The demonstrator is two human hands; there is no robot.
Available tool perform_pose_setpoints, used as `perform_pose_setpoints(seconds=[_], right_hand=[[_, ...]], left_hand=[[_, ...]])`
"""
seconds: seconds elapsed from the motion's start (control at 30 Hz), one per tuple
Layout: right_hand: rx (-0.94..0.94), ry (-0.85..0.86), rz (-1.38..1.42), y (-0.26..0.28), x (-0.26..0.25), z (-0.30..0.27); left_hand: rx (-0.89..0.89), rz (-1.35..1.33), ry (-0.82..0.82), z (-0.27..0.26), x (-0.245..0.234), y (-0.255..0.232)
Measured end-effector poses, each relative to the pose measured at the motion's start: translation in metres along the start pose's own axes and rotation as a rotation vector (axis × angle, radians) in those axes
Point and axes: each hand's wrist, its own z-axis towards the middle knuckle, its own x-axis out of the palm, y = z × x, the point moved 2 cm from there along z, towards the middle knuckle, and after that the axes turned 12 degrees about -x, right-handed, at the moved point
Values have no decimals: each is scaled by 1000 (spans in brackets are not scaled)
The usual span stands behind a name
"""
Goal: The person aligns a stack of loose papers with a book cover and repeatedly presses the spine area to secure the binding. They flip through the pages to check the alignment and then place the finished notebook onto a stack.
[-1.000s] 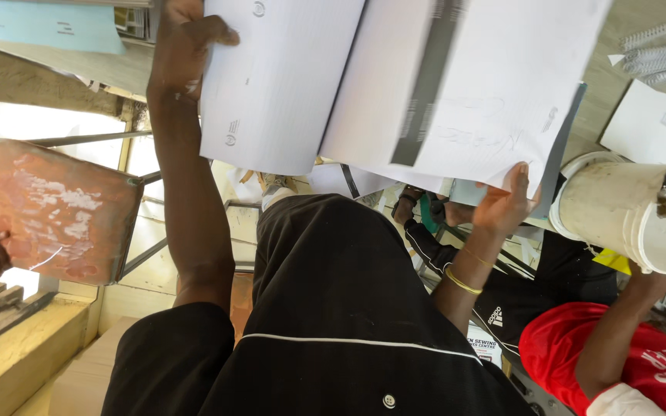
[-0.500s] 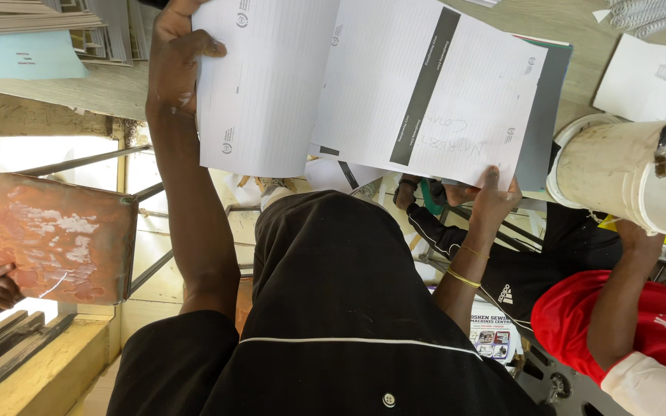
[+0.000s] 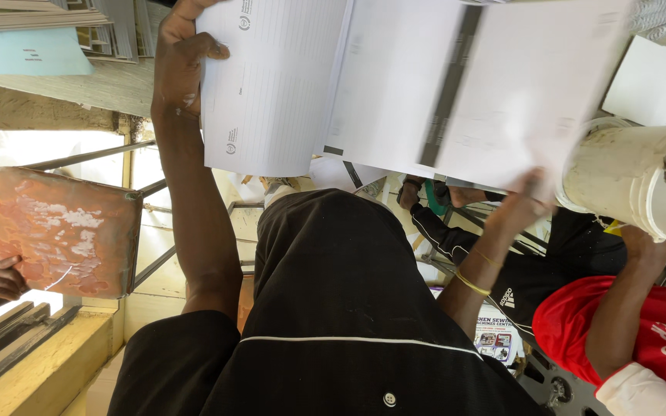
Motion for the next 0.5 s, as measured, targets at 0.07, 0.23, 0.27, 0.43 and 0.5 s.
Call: perform_pose_setpoints(seconds=[0.07, 0.23, 0.27, 0.43, 0.5], right_hand=[[-195, 90, -10, 29, -24, 1], [-770, 289, -83, 114, -29, -15], [-961, 362, -108, 133, -19, -21], [-975, 634, -190, 100, 48, -57], [-955, 740, -237, 59, 71, -72]], left_hand=[[-19, -15, -15, -4, 2, -4], [33, 2, 28, -1, 6, -6], [0, 22, 0, -3, 7, -7], [-14, 35, -39, -4, 6, -4], [-32, 21, -37, -6, 7, -2]])
